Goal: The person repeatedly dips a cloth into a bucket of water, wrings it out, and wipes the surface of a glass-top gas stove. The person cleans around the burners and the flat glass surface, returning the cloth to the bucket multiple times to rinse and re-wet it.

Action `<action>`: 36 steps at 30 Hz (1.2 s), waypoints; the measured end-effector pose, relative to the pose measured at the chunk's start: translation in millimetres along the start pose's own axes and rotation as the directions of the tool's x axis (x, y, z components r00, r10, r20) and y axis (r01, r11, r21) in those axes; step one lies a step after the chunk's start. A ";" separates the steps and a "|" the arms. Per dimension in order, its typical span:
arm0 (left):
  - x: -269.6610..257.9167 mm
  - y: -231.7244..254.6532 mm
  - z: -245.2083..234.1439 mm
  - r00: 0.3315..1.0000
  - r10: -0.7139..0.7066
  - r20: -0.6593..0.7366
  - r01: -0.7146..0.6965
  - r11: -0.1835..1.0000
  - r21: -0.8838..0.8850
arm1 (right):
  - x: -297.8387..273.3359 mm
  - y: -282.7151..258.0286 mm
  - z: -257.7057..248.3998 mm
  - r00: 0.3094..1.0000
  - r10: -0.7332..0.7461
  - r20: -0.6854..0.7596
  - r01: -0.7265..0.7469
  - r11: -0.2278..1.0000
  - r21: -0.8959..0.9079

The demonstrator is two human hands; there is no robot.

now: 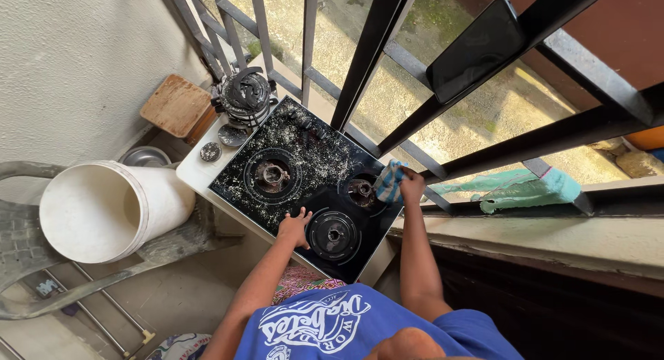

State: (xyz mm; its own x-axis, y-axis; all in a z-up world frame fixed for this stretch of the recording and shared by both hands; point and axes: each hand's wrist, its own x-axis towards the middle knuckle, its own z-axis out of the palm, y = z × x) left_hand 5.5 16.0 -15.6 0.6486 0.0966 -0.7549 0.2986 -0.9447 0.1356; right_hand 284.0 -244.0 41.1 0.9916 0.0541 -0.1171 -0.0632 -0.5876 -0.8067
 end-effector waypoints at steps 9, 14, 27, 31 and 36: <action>1.4 -0.4 1.1 1.000 0.012 -0.002 -0.012 1.000 0.014 | -9.6 -23.3 70.2 0.922 -0.265 0.281 0.383 0.727 -0.571; 0.6 1.8 -1.4 1.000 0.007 0.000 -0.007 1.000 0.020 | 13.3 -51.9 109.8 0.934 0.066 0.350 0.220 0.666 -0.713; -3.7 2.5 -4.4 0.999 -0.004 0.054 0.004 1.000 -0.006 | -29.2 -55.7 146.2 0.868 -0.269 0.417 0.459 0.754 -0.471; -4.9 5.6 1.7 0.999 0.040 -0.024 -0.040 0.999 0.013 | -17.3 -52.1 122.8 0.871 -0.157 0.465 0.318 0.902 -0.291; -2.9 3.6 -2.5 0.999 0.026 0.034 -0.027 1.000 0.011 | 38.9 -70.5 102.4 0.925 -0.007 0.380 0.111 0.962 -0.251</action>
State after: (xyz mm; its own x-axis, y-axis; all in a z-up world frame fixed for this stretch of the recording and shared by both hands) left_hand 6.4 13.1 -11.3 0.6323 0.0612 -0.7723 0.2733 -0.9504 0.1484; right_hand 315.6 -117.8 34.1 0.8749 0.3612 -0.3226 0.0774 -0.7619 -0.6431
